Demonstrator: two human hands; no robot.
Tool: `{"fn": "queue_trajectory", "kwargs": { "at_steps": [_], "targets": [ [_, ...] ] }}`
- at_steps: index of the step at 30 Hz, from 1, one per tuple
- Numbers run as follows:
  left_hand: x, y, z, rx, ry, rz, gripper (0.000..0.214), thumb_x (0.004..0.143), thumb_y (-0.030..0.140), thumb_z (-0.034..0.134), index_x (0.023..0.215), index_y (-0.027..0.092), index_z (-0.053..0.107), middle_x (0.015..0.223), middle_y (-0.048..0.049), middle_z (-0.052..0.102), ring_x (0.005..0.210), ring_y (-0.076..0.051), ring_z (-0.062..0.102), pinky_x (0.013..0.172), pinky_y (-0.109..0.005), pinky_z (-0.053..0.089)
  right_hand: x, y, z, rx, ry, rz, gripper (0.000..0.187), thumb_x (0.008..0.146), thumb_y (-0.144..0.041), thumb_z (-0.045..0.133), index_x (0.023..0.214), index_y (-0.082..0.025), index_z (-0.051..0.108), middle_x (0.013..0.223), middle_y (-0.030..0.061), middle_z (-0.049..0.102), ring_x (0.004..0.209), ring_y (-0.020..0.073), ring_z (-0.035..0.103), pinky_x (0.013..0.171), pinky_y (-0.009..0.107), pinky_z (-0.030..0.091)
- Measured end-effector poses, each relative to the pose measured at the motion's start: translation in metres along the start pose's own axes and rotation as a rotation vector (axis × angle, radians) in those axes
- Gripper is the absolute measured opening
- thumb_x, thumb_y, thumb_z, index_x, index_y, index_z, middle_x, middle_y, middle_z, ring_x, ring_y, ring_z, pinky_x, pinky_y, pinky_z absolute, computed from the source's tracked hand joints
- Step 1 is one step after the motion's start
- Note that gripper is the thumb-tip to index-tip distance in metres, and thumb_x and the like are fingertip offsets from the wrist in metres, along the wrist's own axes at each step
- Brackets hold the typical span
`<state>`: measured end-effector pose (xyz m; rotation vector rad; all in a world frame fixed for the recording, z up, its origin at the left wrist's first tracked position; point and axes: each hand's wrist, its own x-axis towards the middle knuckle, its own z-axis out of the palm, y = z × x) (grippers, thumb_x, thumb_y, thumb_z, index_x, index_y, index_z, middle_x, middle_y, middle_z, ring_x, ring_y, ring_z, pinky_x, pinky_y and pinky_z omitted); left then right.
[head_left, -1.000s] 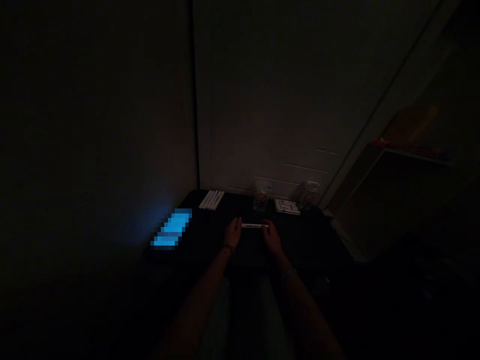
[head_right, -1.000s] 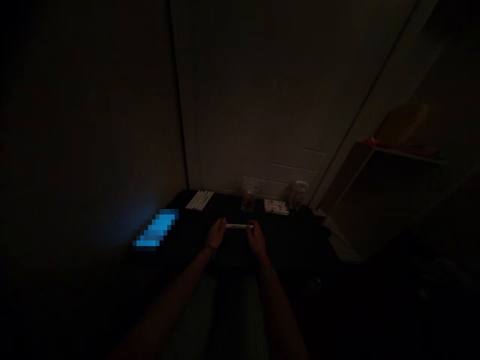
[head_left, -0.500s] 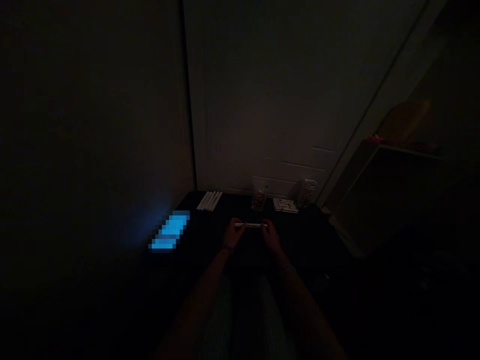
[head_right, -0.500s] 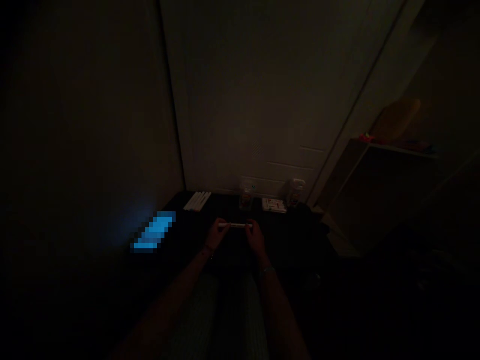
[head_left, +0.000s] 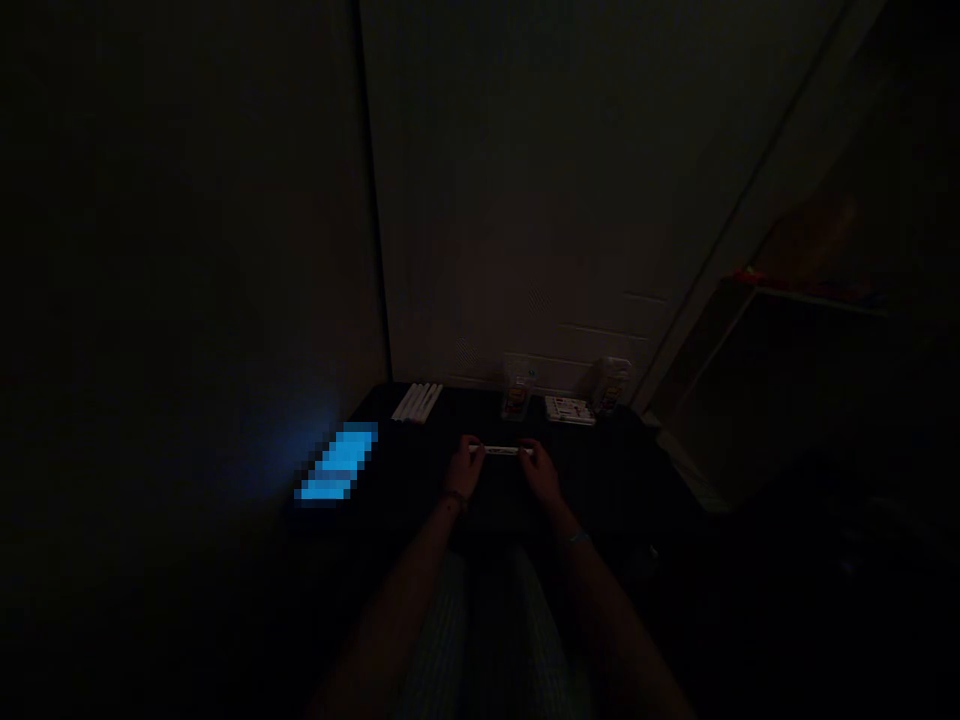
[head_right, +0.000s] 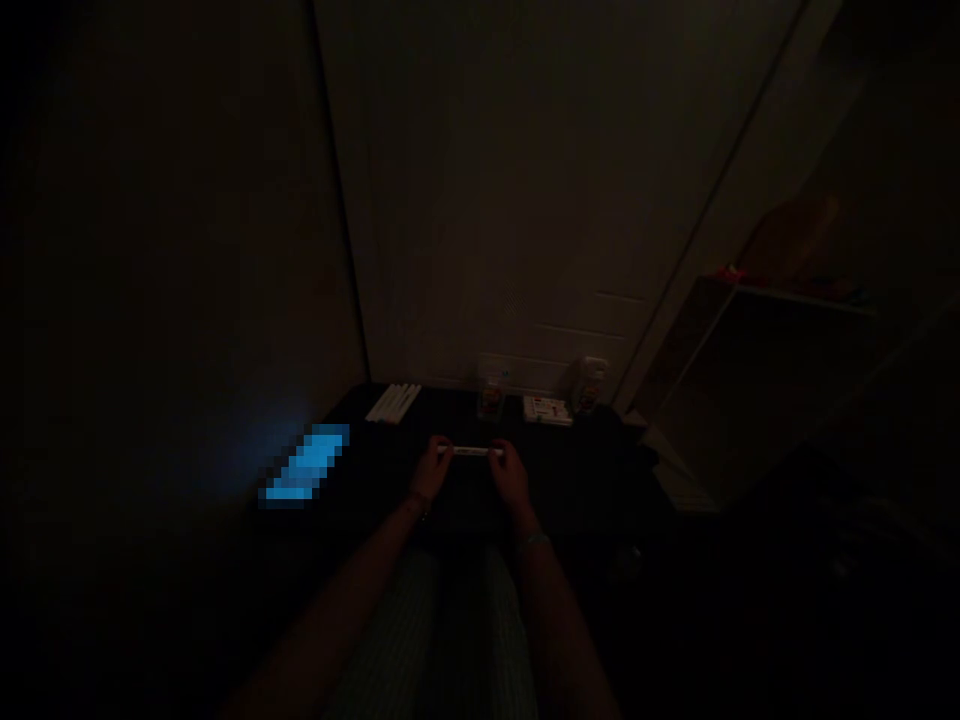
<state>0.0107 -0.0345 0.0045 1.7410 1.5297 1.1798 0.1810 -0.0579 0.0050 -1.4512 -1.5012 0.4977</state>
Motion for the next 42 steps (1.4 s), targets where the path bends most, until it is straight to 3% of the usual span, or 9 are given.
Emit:
{"fn": "queue_trajectory", "kwargs": {
  "at_steps": [11,18,25,35,42],
  "targets": [
    [-0.0001,0.0021,-0.0021,0.061,-0.040,-0.010,0.027,0.082,0.034,0.026,0.091,0.022,0.048,0.063,0.0011,0.054,0.055,-0.010,0.051,0.052,-0.019,0.032,0.0028,0.0059,0.0022,0.030,0.015,0.013,0.033,0.080,-0.038,0.034,0.106,-0.023,0.048,0.102,0.0016,0.054,0.092,0.0144,0.050,0.081,0.027,0.038],
    [0.0004,0.0010,-0.0001,0.076,-0.005,0.021,0.025,0.081,0.037,0.030,0.089,0.022,0.048,0.070,-0.0003,0.058,0.063,-0.011,0.054,0.056,-0.019,0.035,0.0039,0.0041,-0.0001,0.052,0.014,-0.001,0.033,0.082,-0.032,0.027,0.104,-0.024,0.050,0.102,0.0004,0.054,0.094,0.0136,0.049,0.083,0.027,0.036],
    [-0.0002,0.0017,-0.0008,0.044,-0.006,0.033,0.023,0.079,0.037,0.035,0.088,0.021,0.048,0.073,-0.0002,0.059,0.065,-0.011,0.055,0.057,-0.019,0.037,0.0027,0.0020,0.0007,0.037,0.015,0.018,0.033,0.076,-0.039,0.040,0.103,-0.024,0.051,0.097,0.0005,0.056,0.083,0.0140,0.052,0.076,0.027,0.040],
    [-0.0016,0.0048,-0.0012,0.021,-0.005,0.016,0.023,0.077,0.040,0.038,0.087,0.021,0.049,0.072,-0.0002,0.058,0.064,-0.011,0.055,0.058,-0.019,0.037,0.0043,0.0019,-0.0019,0.062,0.013,-0.016,0.032,0.080,-0.031,0.029,0.099,-0.023,0.053,0.098,0.0004,0.056,0.091,0.0136,0.050,0.081,0.027,0.037],
    [-0.0032,0.0093,-0.0046,0.013,-0.015,0.002,0.022,0.079,0.037,0.036,0.088,0.021,0.048,0.072,0.0001,0.058,0.063,-0.011,0.053,0.057,-0.019,0.036,0.0020,-0.0011,-0.0014,0.056,-0.011,0.016,0.031,0.075,-0.038,0.040,0.100,-0.023,0.053,0.093,0.0004,0.057,0.082,0.0143,0.052,0.075,0.027,0.040]
  ]
}}
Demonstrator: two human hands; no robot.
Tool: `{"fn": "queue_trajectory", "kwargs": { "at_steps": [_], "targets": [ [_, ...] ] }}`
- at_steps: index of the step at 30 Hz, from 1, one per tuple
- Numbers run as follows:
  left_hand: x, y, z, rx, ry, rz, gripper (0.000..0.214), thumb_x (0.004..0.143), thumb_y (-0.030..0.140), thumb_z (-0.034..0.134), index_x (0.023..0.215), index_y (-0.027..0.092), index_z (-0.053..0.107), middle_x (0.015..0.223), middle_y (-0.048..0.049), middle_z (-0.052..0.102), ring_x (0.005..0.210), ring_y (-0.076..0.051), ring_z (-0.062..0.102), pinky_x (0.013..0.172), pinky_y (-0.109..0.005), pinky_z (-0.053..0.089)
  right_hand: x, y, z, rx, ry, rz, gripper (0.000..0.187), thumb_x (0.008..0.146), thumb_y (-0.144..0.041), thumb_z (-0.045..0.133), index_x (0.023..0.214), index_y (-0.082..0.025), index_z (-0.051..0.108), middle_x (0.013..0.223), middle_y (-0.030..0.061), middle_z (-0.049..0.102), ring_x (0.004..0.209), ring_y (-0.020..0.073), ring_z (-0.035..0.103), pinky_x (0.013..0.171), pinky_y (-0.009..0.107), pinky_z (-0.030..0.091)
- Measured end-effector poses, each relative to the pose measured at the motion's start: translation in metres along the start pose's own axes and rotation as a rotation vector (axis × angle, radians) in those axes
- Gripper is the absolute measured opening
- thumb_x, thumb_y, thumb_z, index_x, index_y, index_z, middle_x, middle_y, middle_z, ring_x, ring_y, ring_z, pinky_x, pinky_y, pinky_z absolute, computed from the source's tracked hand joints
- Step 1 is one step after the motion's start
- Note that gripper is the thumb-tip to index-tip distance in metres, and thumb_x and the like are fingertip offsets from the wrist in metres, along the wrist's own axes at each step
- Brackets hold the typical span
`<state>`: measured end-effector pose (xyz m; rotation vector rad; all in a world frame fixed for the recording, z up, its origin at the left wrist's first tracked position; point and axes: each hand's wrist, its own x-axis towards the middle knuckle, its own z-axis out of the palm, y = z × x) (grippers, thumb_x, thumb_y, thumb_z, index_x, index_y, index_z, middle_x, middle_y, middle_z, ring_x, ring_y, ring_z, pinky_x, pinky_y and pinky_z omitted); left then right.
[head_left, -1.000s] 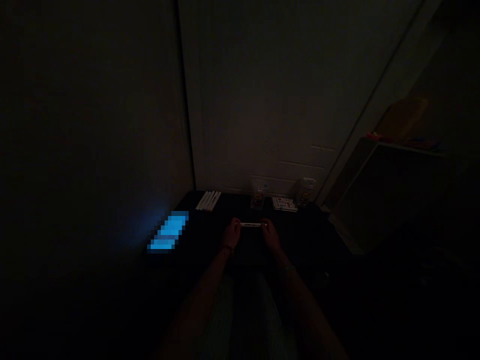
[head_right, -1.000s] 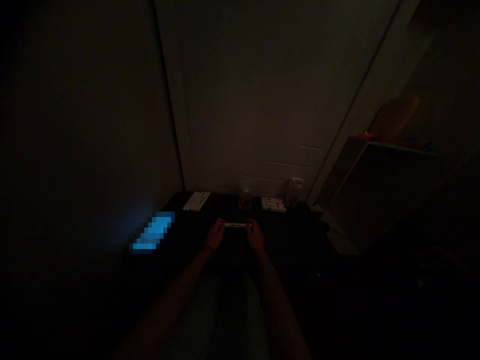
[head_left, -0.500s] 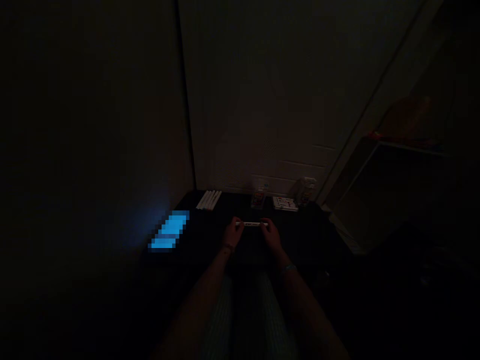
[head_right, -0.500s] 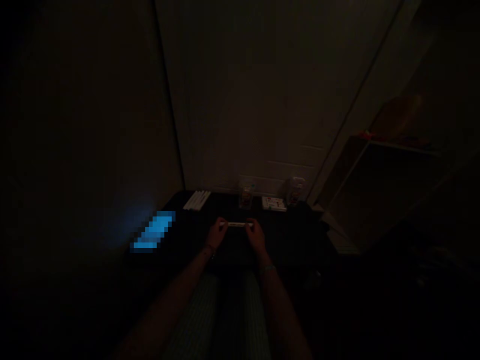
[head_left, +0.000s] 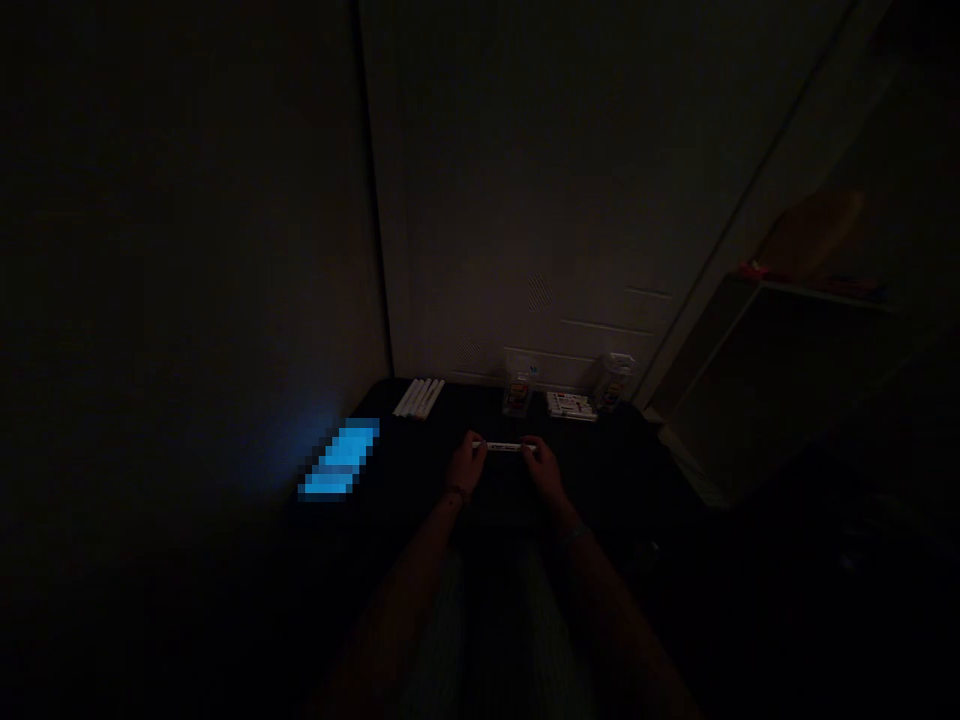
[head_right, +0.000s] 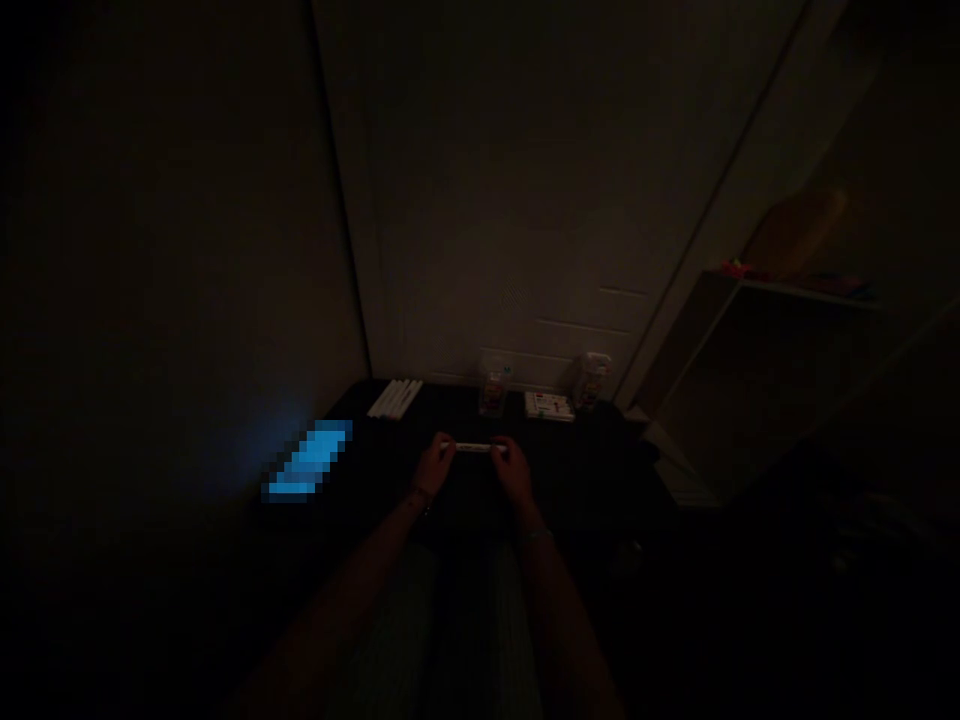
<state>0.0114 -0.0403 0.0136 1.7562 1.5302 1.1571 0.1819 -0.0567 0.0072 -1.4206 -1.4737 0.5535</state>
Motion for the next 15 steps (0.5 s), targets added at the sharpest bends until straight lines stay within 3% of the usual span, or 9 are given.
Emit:
{"fn": "queue_trajectory", "kwargs": {
  "at_steps": [10,15],
  "targets": [
    [0.0022,-0.0033,0.0010,0.052,-0.008,0.003,0.024,0.082,0.034,0.029,0.087,0.022,0.048,0.069,-0.0005,0.057,0.061,-0.011,0.053,0.055,-0.019,0.033,0.0024,0.0035,-0.0021,0.003,0.021,-0.023,0.032,0.080,-0.031,0.029,0.097,-0.023,0.055,0.096,0.0008,0.056,0.089,0.0138,0.051,0.081,0.027,0.038],
    [0.0000,0.0012,-0.0010,0.026,-0.009,0.007,0.021,0.079,0.036,0.036,0.086,0.022,0.049,0.072,-0.0003,0.059,0.064,-0.011,0.055,0.057,-0.019,0.036,0.0010,0.0028,-0.0007,0.003,0.015,0.008,0.031,0.076,-0.037,0.038,0.099,-0.023,0.054,0.094,0.0004,0.057,0.086,0.0153,0.052,0.077,0.028,0.040]
  ]
}}
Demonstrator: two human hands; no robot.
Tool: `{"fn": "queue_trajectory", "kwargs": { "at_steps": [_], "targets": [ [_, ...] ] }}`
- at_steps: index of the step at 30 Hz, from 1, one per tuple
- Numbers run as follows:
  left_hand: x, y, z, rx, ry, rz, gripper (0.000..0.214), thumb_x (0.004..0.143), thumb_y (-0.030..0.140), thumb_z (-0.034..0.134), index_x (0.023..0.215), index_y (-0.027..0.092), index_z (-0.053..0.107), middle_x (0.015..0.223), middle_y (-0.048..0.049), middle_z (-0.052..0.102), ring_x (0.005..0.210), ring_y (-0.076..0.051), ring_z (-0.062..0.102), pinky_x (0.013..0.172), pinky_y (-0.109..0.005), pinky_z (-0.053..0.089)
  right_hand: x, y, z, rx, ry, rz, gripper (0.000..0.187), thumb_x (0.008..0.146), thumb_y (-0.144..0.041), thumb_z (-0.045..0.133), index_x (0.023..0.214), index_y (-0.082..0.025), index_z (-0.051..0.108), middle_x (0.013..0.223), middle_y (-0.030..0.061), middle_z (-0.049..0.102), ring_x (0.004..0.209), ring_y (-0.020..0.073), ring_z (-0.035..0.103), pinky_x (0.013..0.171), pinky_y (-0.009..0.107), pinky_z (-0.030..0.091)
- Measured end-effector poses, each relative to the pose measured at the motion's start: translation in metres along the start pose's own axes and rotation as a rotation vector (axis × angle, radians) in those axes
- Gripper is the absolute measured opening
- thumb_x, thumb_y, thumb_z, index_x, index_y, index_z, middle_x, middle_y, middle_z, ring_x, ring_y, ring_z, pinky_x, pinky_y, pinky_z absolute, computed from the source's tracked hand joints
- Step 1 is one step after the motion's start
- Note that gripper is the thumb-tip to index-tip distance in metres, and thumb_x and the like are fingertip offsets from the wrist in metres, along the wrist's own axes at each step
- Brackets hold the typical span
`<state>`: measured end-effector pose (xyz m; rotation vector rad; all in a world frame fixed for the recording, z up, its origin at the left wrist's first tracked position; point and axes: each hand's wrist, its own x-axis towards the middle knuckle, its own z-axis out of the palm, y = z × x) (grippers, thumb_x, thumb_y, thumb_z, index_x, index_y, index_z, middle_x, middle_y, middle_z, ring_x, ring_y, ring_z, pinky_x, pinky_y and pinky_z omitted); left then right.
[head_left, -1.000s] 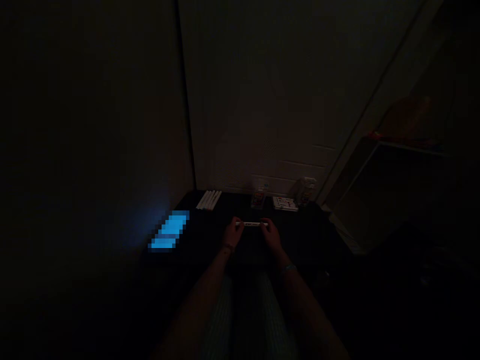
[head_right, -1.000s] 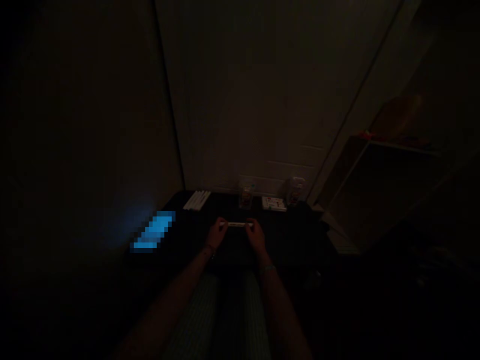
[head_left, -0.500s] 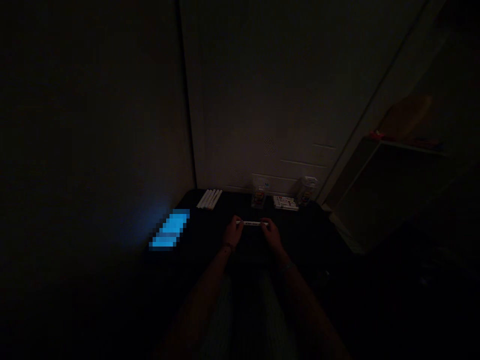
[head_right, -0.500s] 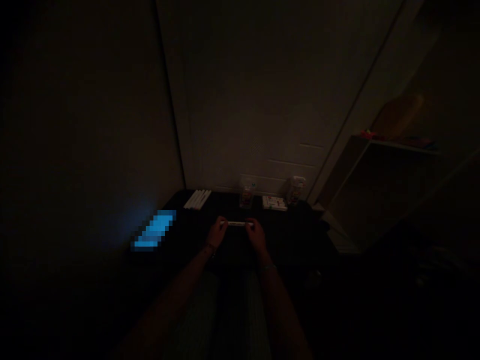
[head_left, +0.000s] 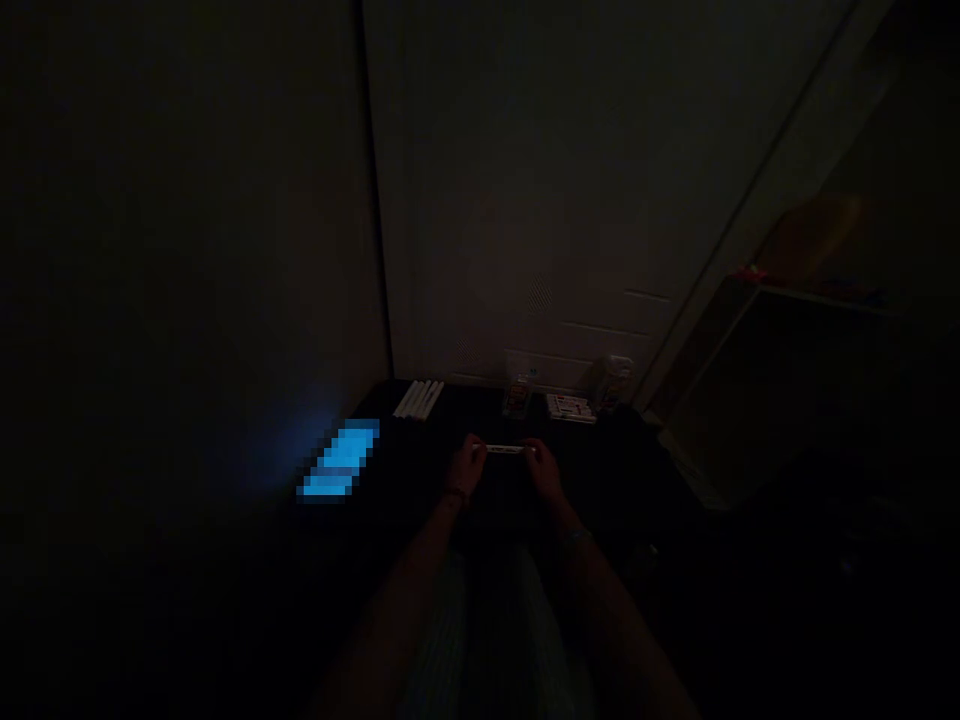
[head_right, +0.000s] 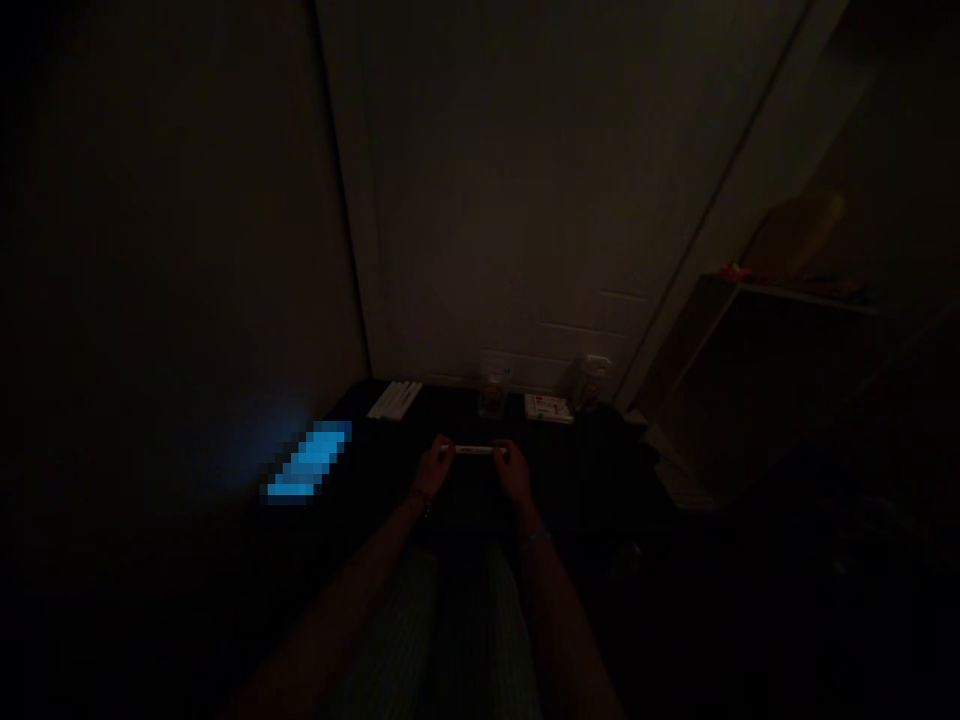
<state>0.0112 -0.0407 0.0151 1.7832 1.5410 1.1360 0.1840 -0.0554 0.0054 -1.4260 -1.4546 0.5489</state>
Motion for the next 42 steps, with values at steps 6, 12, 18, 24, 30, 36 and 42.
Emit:
{"fn": "queue_trajectory", "kwargs": {
  "at_steps": [6,12,18,24,30,36,42],
  "targets": [
    [-0.0003,0.0005,0.0014,-0.015,0.008,0.009,0.024,0.076,0.041,0.040,0.084,0.021,0.049,0.072,0.0000,0.059,0.063,-0.011,0.055,0.056,-0.019,0.036,0.0001,-0.0004,0.0000,0.008,-0.004,-0.005,0.031,0.075,-0.038,0.040,0.098,-0.023,0.054,0.093,0.0005,0.058,0.082,0.0152,0.052,0.074,0.027,0.041],
    [0.0010,-0.0040,0.0030,-0.009,0.006,0.012,0.025,0.079,0.040,0.034,0.087,0.021,0.048,0.072,-0.0002,0.058,0.064,-0.011,0.054,0.055,-0.019,0.035,0.0009,0.0011,-0.0005,0.014,0.007,-0.057,0.031,0.079,-0.032,0.031,0.095,-0.022,0.055,0.095,0.0000,0.057,0.088,0.0141,0.051,0.079,0.027,0.038],
    [0.0024,-0.0070,0.0031,0.007,0.004,0.002,0.027,0.082,0.037,0.027,0.087,0.023,0.049,0.069,-0.0001,0.057,0.060,-0.011,0.053,0.054,-0.020,0.033,-0.0002,0.0016,0.0009,-0.011,-0.007,-0.008,0.031,0.075,-0.039,0.040,0.097,-0.023,0.054,0.094,0.0004,0.057,0.082,0.0150,0.052,0.074,0.027,0.040],
    [0.0018,-0.0076,0.0051,0.018,0.003,0.025,0.025,0.080,0.040,0.032,0.086,0.022,0.049,0.072,-0.0001,0.058,0.063,-0.010,0.054,0.055,-0.018,0.034,0.0010,0.0029,0.0013,-0.005,0.015,-0.023,0.030,0.077,-0.036,0.037,0.096,-0.022,0.055,0.093,0.0005,0.057,0.083,0.0142,0.052,0.076,0.026,0.039],
    [0.0006,-0.0028,0.0041,0.043,0.016,0.012,0.029,0.081,0.043,0.030,0.085,0.021,0.049,0.071,-0.0003,0.059,0.062,-0.010,0.054,0.055,-0.018,0.035,0.0015,0.0041,0.0001,0.024,0.010,-0.058,0.032,0.080,-0.030,0.029,0.095,-0.022,0.055,0.094,0.0003,0.057,0.088,0.0135,0.051,0.078,0.025,0.038],
    [-0.0005,-0.0006,0.0036,0.025,0.038,0.053,0.029,0.081,0.043,0.030,0.087,0.021,0.048,0.075,-0.0005,0.059,0.067,-0.010,0.054,0.061,-0.019,0.037,0.0008,0.0017,0.0006,0.011,0.014,-0.084,0.031,0.081,-0.031,0.029,0.095,-0.022,0.055,0.095,0.0007,0.056,0.088,0.0131,0.050,0.079,0.025,0.037],
    [0.0010,-0.0048,0.0063,-0.006,0.064,0.145,0.026,0.081,0.039,0.033,0.091,0.021,0.047,0.087,-0.0011,0.056,0.080,-0.011,0.052,0.073,-0.023,0.039,0.0042,0.0030,0.0016,-0.033,0.067,-0.138,0.032,0.083,-0.032,0.028,0.093,-0.019,0.055,0.092,0.0036,0.055,0.088,0.0133,0.049,0.080,0.025,0.036]
  ]
}}
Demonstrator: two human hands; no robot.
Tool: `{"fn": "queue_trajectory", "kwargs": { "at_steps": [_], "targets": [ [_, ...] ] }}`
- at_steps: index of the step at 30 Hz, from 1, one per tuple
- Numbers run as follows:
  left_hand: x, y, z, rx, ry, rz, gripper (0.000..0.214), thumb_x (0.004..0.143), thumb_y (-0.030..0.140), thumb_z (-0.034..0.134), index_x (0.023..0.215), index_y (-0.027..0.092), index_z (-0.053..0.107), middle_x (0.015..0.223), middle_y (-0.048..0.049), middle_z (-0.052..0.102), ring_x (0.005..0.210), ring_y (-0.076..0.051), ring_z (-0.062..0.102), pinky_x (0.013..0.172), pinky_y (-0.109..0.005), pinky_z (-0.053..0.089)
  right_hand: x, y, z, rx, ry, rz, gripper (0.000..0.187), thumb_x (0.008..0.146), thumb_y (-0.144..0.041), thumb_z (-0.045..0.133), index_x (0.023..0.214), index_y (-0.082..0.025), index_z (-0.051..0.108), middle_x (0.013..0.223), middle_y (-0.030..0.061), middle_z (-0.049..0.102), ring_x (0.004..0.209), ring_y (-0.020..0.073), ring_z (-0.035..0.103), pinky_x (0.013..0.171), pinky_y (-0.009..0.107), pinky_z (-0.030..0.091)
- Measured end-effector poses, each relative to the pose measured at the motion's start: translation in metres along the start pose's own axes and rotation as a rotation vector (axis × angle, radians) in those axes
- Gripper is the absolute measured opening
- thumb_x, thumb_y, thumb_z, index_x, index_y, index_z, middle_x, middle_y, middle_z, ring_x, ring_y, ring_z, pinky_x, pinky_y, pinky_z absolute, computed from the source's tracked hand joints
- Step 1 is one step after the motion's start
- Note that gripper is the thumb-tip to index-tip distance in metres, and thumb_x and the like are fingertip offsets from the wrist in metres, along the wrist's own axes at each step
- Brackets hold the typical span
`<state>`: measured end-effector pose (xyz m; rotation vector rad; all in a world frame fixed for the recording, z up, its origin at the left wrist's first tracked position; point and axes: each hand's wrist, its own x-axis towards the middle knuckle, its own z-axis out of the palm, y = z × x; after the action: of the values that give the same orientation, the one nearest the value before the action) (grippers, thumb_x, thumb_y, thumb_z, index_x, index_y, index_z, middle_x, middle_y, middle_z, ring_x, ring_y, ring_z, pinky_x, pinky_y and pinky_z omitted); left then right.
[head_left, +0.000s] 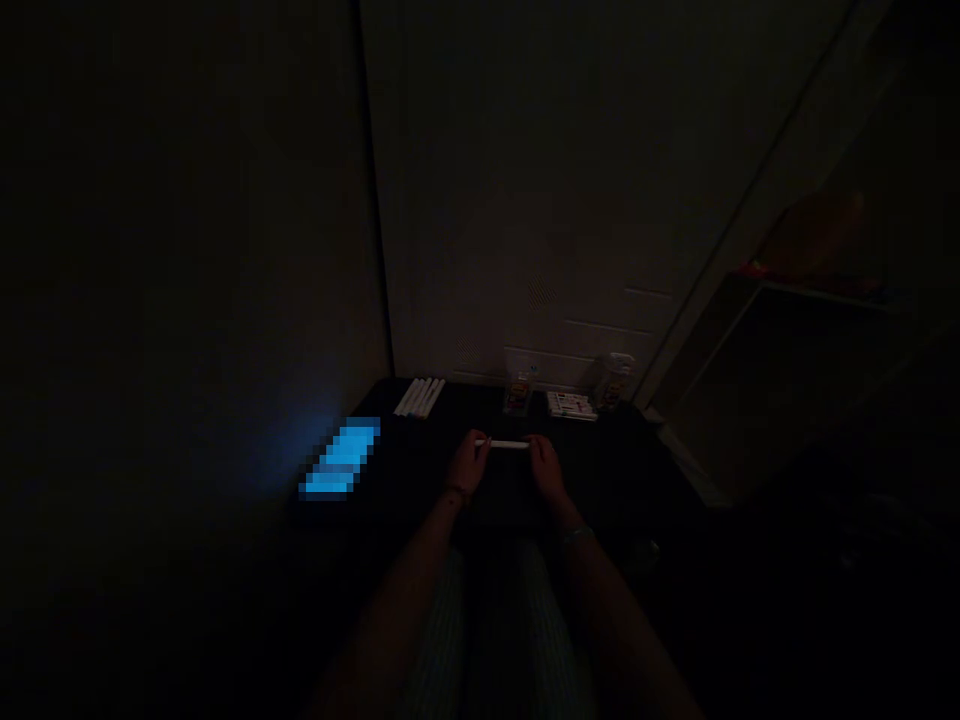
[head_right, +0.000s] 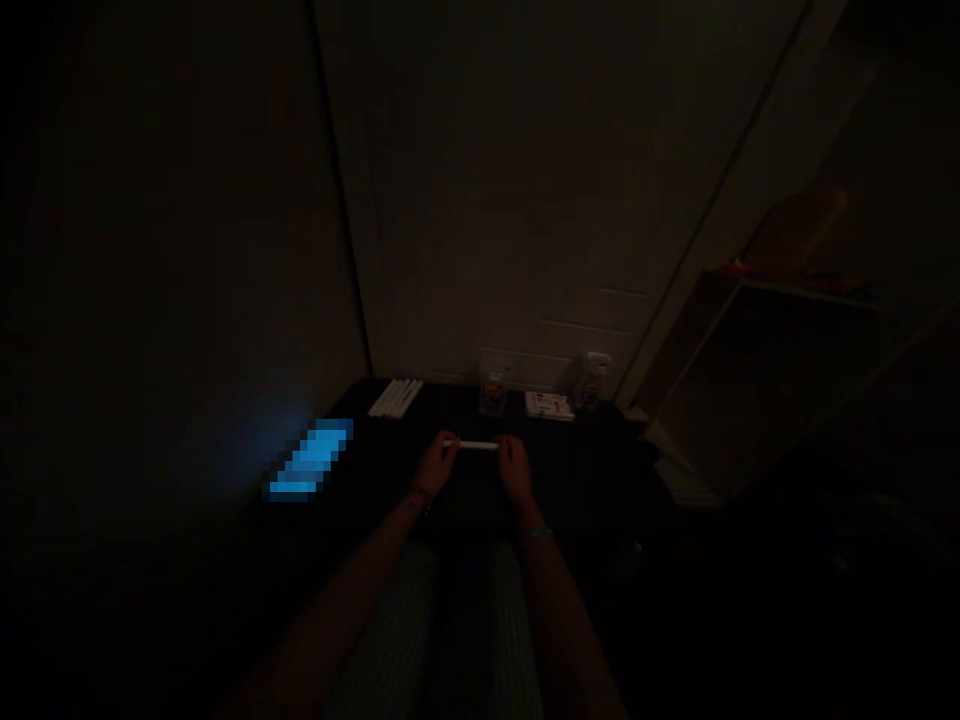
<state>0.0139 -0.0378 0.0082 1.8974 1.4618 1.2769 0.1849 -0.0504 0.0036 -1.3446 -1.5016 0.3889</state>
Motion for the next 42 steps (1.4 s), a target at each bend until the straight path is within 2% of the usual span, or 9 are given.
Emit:
{"fn": "queue_trajectory", "kwargs": {
  "at_steps": [7,18,22,26,33,37,42],
  "targets": [
    [0.002,-0.005,0.001,-0.035,0.024,0.110,0.022,0.080,0.033,0.036,0.092,0.020,0.049,0.091,-0.0027,0.052,0.087,-0.011,0.049,0.080,-0.025,0.038,0.001,0.003,0.002,-0.037,0.044,-0.065,0.029,0.083,-0.032,0.031,0.091,-0.020,0.055,0.091,0.0045,0.052,0.088,0.0134,0.047,0.082,0.027,0.036],
    [0.004,-0.010,0.002,-0.100,0.052,0.079,0.023,0.079,0.034,0.037,0.091,0.020,0.051,0.090,-0.0029,0.054,0.086,-0.013,0.051,0.080,-0.027,0.039,-0.004,0.000,0.005,-0.036,0.001,-0.065,0.023,0.081,-0.033,0.037,0.094,-0.023,0.054,0.092,0.0030,0.049,0.087,0.0134,0.048,0.080,0.027,0.038],
    [0.006,-0.014,0.005,-0.078,0.037,0.043,0.025,0.078,0.037,0.037,0.089,0.021,0.052,0.088,-0.0019,0.056,0.083,-0.013,0.052,0.077,-0.027,0.040,-0.003,0.005,0.009,-0.051,0.010,-0.061,0.024,0.082,-0.031,0.035,0.097,-0.024,0.052,0.094,0.0029,0.048,0.090,0.0136,0.047,0.080,0.027,0.038],
    [0.004,-0.008,0.003,-0.034,-0.002,0.011,0.029,0.078,0.041,0.035,0.089,0.021,0.052,0.088,-0.0019,0.057,0.080,-0.013,0.053,0.073,-0.025,0.040,-0.003,0.002,0.006,-0.075,-0.002,-0.017,0.028,0.083,-0.028,0.029,0.100,-0.025,0.051,0.097,0.0020,0.047,0.092,0.0124,0.047,0.082,0.026,0.036],
    [0.003,0.004,0.000,0.045,0.012,-0.079,0.033,0.078,0.046,0.033,0.080,0.020,0.053,0.069,0.0010,0.058,0.064,-0.010,0.052,0.059,-0.019,0.037,0.000,-0.003,-0.001,-0.013,-0.061,0.030,0.033,0.082,-0.024,0.025,0.096,-0.024,0.054,0.099,0.0003,0.053,0.093,0.0126,0.048,0.083,0.026,0.036],
    [0.003,0.006,-0.002,0.026,0.011,-0.146,0.037,0.077,0.048,0.032,0.081,0.019,0.054,0.065,0.0019,0.057,0.060,-0.009,0.051,0.054,-0.017,0.035,-0.001,-0.005,-0.001,0.056,-0.061,0.092,0.031,0.081,-0.031,0.028,0.096,-0.024,0.054,0.095,-0.0003,0.057,0.087,0.0142,0.051,0.076,0.026,0.039],
    [0.004,0.001,-0.002,0.007,0.072,-0.182,0.040,0.078,0.049,0.031,0.088,0.019,0.055,0.067,0.0001,0.059,0.058,-0.009,0.051,0.052,-0.017,0.035,-0.004,-0.006,-0.001,0.005,-0.049,0.106,0.031,0.079,-0.040,0.035,0.097,-0.023,0.054,0.091,0.0007,0.059,0.080,0.0147,0.053,0.069,0.025,0.040]
  ]
}}
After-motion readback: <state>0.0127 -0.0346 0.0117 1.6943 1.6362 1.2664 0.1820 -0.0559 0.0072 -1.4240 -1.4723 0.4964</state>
